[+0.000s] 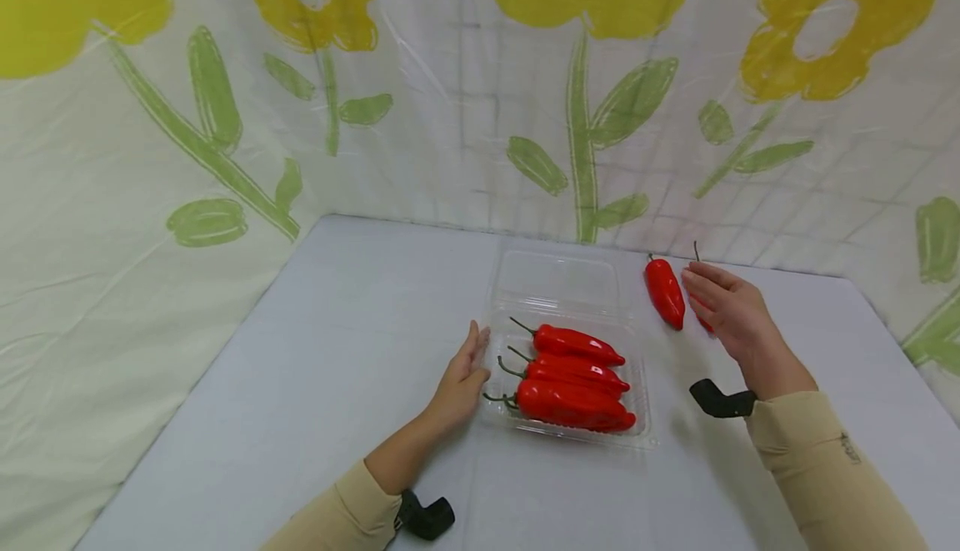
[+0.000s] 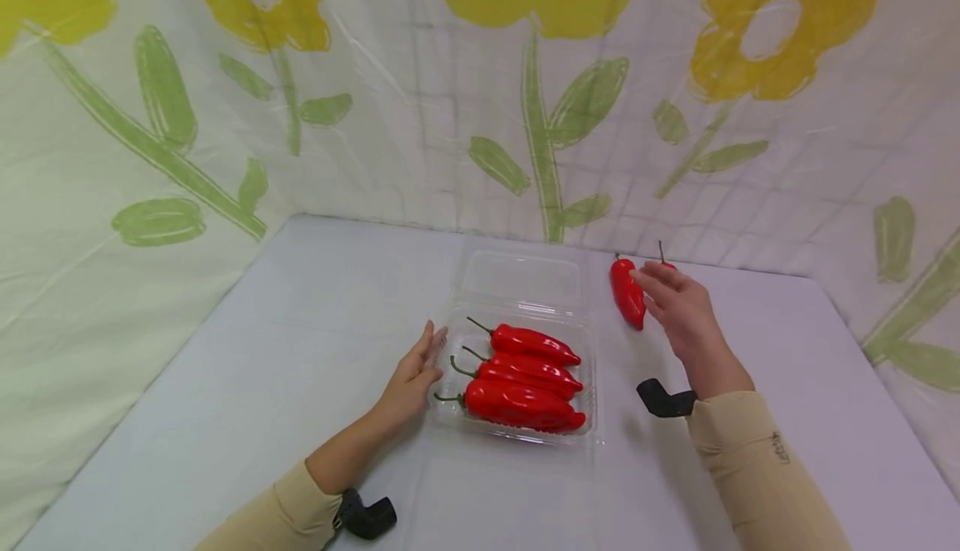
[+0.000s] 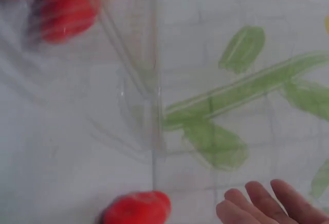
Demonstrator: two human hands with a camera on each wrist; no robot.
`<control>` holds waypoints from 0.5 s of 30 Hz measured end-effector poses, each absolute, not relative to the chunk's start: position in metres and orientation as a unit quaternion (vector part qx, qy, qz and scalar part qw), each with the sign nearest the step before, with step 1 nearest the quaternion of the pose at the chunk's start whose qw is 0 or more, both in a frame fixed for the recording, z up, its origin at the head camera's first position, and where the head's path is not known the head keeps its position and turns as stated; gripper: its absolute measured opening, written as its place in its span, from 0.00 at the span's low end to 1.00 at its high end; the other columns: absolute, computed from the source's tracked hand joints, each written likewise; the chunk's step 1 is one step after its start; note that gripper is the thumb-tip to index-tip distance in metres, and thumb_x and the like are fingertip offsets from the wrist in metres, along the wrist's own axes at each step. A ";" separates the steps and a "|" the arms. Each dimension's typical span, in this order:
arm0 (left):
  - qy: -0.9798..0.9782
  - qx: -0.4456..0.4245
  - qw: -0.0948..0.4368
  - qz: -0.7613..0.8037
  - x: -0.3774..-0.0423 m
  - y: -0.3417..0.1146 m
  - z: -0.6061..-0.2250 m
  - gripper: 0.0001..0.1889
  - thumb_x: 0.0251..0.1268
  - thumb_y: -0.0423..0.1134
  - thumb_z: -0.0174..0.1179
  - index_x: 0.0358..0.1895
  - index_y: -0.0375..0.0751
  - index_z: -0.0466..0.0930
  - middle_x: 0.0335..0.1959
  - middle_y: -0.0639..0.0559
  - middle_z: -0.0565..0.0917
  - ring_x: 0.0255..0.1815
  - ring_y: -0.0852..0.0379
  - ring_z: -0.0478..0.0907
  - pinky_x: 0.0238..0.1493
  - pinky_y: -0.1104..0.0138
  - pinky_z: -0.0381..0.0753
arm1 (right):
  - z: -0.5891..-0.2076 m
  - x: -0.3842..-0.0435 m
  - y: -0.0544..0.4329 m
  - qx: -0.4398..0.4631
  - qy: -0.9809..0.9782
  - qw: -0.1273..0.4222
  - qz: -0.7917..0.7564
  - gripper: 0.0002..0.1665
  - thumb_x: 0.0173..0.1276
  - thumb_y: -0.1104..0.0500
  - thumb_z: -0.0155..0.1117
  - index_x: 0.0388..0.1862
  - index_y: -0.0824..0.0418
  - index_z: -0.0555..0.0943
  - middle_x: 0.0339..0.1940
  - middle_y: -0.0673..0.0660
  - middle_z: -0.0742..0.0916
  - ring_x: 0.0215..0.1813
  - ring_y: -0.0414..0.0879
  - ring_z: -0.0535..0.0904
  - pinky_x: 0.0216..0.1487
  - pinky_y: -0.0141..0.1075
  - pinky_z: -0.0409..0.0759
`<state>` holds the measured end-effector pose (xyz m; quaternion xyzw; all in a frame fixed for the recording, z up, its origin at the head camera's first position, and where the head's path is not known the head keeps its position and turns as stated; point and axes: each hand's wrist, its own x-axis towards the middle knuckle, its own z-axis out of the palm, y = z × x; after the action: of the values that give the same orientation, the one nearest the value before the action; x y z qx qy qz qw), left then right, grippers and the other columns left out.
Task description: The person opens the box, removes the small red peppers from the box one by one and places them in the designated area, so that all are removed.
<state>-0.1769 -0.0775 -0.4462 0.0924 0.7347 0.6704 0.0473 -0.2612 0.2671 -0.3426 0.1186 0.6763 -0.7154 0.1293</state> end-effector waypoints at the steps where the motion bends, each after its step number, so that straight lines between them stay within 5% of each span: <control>1: 0.735 0.093 0.047 0.670 -0.177 -0.077 -0.446 0.37 0.57 0.20 0.36 0.72 0.26 0.34 0.73 0.32 0.50 0.74 0.42 0.45 0.72 0.52 0.43 | -0.342 -0.257 0.264 0.108 0.671 0.129 -0.722 0.45 0.55 0.45 0.67 0.70 0.48 0.60 0.54 0.42 0.73 0.63 0.40 0.65 0.66 0.30 0.66; 6: 0.736 0.093 0.045 0.669 -0.177 -0.077 -0.447 0.37 0.57 0.20 0.36 0.71 0.26 0.34 0.73 0.32 0.50 0.74 0.42 0.46 0.72 0.52 0.43 | -0.338 -0.239 0.250 0.055 0.656 0.116 -0.744 0.23 0.62 0.52 0.62 0.56 0.49 0.70 0.50 0.39 0.73 0.53 0.34 0.67 0.44 0.20 0.78; 15: 0.735 0.094 0.045 0.671 -0.176 -0.078 -0.445 0.37 0.58 0.21 0.36 0.72 0.28 0.34 0.73 0.33 0.50 0.75 0.42 0.45 0.71 0.51 0.43 | -0.338 -0.217 0.229 0.023 0.643 0.120 -0.756 0.24 0.63 0.56 0.61 0.59 0.53 0.74 0.51 0.41 0.78 0.53 0.33 0.73 0.47 0.21 0.78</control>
<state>-0.1757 -0.0776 -0.4454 0.0937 0.7346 0.6705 0.0446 -0.2167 0.2293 -0.3384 0.0229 0.6430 -0.7561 0.1200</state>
